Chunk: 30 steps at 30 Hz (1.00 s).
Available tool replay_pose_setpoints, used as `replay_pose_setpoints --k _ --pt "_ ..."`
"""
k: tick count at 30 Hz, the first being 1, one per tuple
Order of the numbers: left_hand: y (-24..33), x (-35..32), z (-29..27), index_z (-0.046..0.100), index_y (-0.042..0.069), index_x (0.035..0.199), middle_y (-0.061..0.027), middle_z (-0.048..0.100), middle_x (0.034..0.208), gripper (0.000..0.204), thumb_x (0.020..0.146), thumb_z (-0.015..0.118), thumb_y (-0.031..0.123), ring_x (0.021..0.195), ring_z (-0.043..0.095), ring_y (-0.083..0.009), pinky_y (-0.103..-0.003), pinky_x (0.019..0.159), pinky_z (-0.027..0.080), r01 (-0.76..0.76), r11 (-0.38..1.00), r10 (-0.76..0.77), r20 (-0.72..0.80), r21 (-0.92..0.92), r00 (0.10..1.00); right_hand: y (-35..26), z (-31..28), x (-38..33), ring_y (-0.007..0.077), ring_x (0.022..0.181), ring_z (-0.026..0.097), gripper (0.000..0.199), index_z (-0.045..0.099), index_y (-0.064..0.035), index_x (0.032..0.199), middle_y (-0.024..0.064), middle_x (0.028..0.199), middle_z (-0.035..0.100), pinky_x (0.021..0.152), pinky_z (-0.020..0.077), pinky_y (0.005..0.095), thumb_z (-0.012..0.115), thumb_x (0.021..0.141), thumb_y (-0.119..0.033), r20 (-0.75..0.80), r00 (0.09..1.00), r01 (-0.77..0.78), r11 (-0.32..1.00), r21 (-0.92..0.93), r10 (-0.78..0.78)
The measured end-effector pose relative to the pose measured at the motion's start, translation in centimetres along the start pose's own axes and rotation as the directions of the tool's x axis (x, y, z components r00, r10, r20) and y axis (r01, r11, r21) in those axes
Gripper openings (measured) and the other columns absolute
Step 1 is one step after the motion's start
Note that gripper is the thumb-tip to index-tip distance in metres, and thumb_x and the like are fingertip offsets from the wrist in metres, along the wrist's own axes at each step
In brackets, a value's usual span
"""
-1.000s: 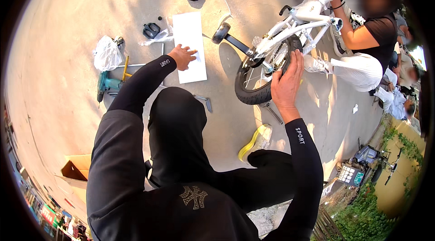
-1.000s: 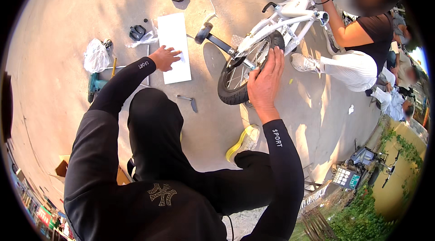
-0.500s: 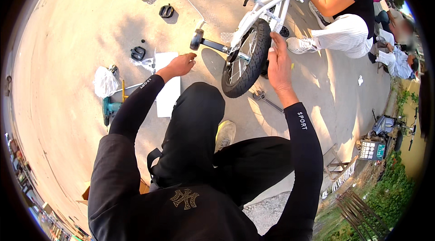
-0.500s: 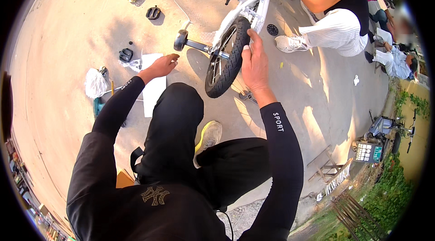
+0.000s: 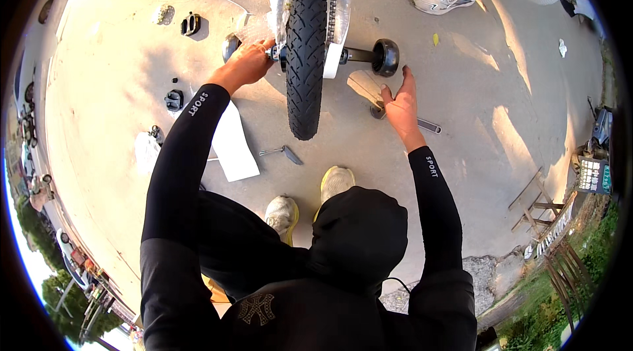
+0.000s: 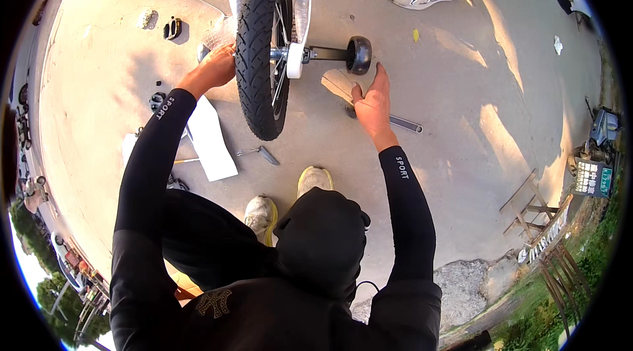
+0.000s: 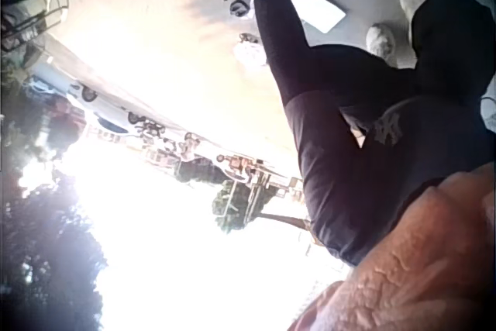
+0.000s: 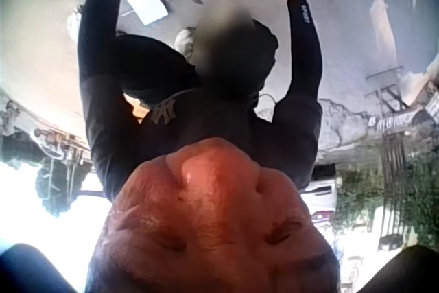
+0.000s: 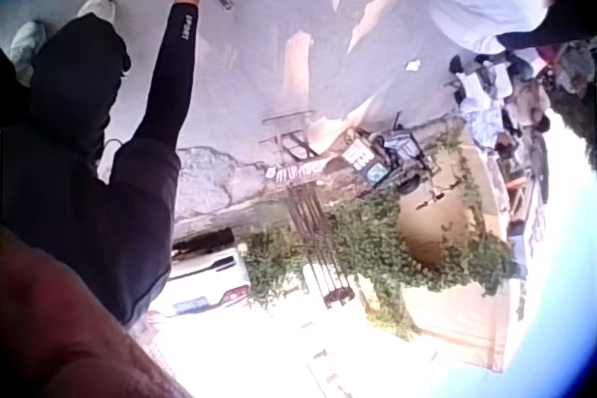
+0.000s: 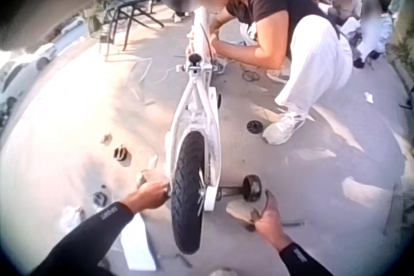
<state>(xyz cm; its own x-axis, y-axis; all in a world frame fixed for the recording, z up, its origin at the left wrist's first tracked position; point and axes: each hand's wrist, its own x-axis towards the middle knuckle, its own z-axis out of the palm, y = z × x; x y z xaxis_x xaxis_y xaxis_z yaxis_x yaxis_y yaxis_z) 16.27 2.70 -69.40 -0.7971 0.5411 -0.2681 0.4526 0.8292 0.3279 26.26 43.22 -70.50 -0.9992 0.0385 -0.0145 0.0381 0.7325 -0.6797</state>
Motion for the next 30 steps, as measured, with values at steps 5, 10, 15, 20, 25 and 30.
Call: replay_pose_setpoints --k 5,10,15,20,25,30 --pt "1.5 0.8 -3.3 0.059 0.005 0.121 -0.0209 0.069 0.097 0.031 0.096 0.061 0.024 0.097 0.066 -0.0371 -0.046 0.089 0.049 0.107 0.993 -0.11 0.05 0.043 0.993 -2.2 -0.9 6.3 0.0466 0.122 0.052 0.077 0.036 -0.0041 0.147 0.0284 0.135 0.047 0.103 0.0461 0.0465 0.069 0.078 -0.009 0.081 0.997 -0.009 1.0 -0.03 0.012" --pt "-1.3 -0.3 -1.9 0.057 0.006 0.121 -0.0202 0.069 0.099 0.031 0.096 0.061 0.024 0.094 0.066 -0.0371 -0.049 0.091 0.045 0.006 0.988 -0.007 0.011 0.157 1.0 0.2 -0.3 8.3 0.044 0.121 0.055 0.08 0.039 -0.0111 0.148 0.0261 0.131 0.055 0.101 0.0472 0.0446 0.069 0.074 -0.006 0.192 0.97 -0.181 0.967 0.178 0.147" --pt "0.6 -0.6 -2.5 0.058 0.003 0.124 -0.0217 0.064 0.116 0.031 0.094 0.056 0.013 0.109 0.06 -0.0391 -0.05 0.102 0.041 -0.065 0.989 0.073 -0.057 0.13 0.996 -1.6 -0.9 6.8 0.0432 0.116 0.06 0.077 0.043 -0.0089 0.146 0.0254 0.127 0.06 0.099 0.0488 0.0431 0.069 0.074 -0.006 0.083 0.984 -0.166 0.977 0.137 0.156" --pt "-3.1 -2.3 -0.5 0.055 0.002 0.125 -0.0235 0.061 0.121 0.035 0.092 0.058 0.012 0.117 0.056 -0.0394 -0.05 0.11 0.036 -0.092 0.98 0.113 -0.116 0.174 0.987 -3.4 -0.7 7.1 0.041 0.116 0.061 0.077 0.043 -0.0089 0.146 0.0252 0.127 0.061 0.098 0.0487 0.0413 0.07 0.074 -0.007 0.053 0.994 -0.102 0.99 0.102 0.097" --pt "-1.5 -0.4 0.7 0.05 0.004 0.113 -0.0201 0.065 0.102 0.027 0.091 0.063 0.012 0.106 0.061 -0.0371 -0.048 0.099 0.038 -0.05 0.994 0.062 -0.133 0.093 0.989 -1.2 -1.2 7.1 0.0428 0.117 0.06 0.08 0.042 -0.0105 0.148 0.0267 0.128 0.06 0.098 0.0489 0.0423 0.069 0.073 -0.007 0.127 0.985 -0.137 0.98 0.147 0.119" --pt "-0.8 -0.1 -1.3 0.05 0.006 0.119 -0.0201 0.065 0.101 0.029 0.091 0.058 0.007 0.101 0.064 -0.0344 -0.048 0.102 0.037 -0.008 0.993 0.014 -0.049 0.121 0.999 0.4 -0.1 7.4 0.0421 0.121 0.058 0.081 0.039 -0.0128 0.149 0.0254 0.132 0.059 0.102 0.0475 0.0416 0.071 0.076 -0.008 0.109 0.991 -0.094 0.98 0.174 0.075"
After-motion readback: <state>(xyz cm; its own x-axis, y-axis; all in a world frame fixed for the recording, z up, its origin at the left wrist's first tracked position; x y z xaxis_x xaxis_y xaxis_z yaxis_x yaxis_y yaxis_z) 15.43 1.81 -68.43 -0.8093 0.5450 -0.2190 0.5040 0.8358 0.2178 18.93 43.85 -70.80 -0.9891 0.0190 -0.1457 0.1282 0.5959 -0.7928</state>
